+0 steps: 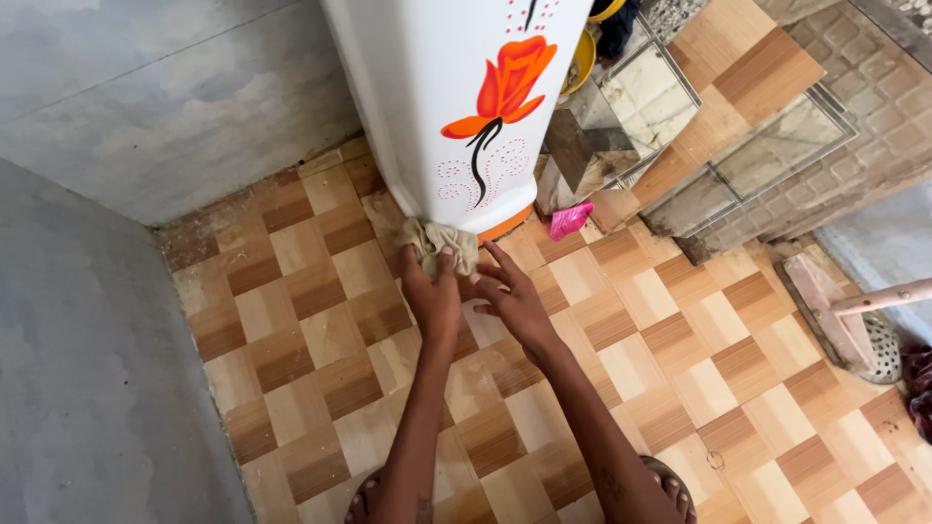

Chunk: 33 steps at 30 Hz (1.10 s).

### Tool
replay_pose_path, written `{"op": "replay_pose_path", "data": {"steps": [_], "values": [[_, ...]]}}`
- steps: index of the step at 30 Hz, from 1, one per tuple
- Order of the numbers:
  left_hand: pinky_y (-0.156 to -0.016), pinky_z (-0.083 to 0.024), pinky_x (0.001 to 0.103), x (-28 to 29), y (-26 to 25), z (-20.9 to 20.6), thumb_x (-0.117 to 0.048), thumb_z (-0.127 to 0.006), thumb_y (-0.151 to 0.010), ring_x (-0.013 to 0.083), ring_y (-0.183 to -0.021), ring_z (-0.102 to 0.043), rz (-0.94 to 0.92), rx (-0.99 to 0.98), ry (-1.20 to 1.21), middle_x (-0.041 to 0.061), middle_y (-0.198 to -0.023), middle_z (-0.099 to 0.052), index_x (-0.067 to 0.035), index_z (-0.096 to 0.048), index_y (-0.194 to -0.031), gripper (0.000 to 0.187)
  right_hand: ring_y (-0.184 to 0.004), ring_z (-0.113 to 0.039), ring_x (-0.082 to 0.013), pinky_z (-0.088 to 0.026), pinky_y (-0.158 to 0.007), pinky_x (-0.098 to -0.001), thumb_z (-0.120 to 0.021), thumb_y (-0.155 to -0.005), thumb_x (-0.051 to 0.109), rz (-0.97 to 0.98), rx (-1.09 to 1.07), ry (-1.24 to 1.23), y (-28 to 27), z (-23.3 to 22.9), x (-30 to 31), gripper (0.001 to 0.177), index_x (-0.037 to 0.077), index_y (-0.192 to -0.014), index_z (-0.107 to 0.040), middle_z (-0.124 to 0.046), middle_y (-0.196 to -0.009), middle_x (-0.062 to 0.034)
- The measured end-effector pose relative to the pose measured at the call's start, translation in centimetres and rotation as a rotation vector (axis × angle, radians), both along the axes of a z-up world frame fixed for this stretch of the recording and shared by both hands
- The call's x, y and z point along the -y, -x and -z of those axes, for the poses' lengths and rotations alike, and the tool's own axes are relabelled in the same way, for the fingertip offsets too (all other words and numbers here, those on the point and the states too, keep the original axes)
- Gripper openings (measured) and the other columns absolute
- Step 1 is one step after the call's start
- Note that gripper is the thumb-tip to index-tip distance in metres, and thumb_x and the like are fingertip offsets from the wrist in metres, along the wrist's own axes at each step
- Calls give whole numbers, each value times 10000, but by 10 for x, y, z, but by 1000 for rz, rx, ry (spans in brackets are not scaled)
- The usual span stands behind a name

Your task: The person wipes the exterior of a white pedestal sink with orange floral patterns using a cloth, then rinses the cloth under running water in an orange basin sink and wipes the basin interior.

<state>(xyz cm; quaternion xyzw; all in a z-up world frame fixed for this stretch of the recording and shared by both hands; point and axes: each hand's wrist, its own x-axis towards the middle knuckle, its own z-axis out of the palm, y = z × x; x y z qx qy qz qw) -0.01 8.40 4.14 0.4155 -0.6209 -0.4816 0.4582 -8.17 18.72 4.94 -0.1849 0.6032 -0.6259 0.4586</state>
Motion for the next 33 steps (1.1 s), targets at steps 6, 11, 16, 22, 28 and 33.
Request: {"op": "replay_pose_path", "data": {"steps": [6, 11, 16, 22, 28, 33], "values": [[-879, -528, 387, -43, 24, 20, -347, -574, -1009, 271, -1009, -692, 356, 114, -118, 168, -1108, -702, 3, -654, -1138, 382, -1043, -643, -187, -556, -840, -338, -533, -1010, 280, 168, 64, -15, 12, 51, -9, 541, 141, -1529, -467, -626, -1357, -150], [-890, -522, 400, -53, 49, 52, -381, -581, -1032, 280, -979, -663, 305, 202, -41, 205, -1096, -645, 12, -730, -1059, 421, -980, -696, -189, -582, -797, -343, -572, -989, 81, 463, -54, 180, 23, 49, -20, 490, 27, -1473, -519, -708, -1191, -153], [-804, -541, 337, -41, 35, 34, -401, -579, -1012, 193, -964, -688, 386, 22, -285, 123, -1118, -721, -75, -668, -1234, 404, -802, -698, -176, -610, -636, -277, -557, -947, 37, 569, -345, -45, -1, -8, -7, 621, 151, -1541, -411, -691, -1085, -111], [-613, -533, 304, -7, -17, -30, -276, -609, -966, 168, -911, -664, 144, -217, -592, 56, -1160, -676, -169, -550, -1412, 462, -997, -708, -170, -599, -832, -302, -609, -946, -67, 156, -417, 400, -39, -35, 5, 479, 72, -1405, -624, -711, -1234, -127], [-735, -590, 355, 6, -24, -38, -112, -632, -955, 202, -984, -695, -85, -307, -515, 86, -1203, -692, -81, -596, -1356, 404, -1002, -739, -172, -600, -873, -304, -654, -928, -59, 147, -569, 394, -54, -56, 6, 439, 72, -1348, -651, -714, -1238, -109], [-902, -556, 375, 4, 6, -20, -33, -654, -892, 247, -1146, -623, -223, -678, -501, 102, -1374, -553, -131, -413, -1417, 585, -947, -740, -172, -598, -810, -299, -654, -918, -47, 314, -598, 334, -46, -45, 2, 404, 56, -1309, -661, -692, -1243, -111]]}}
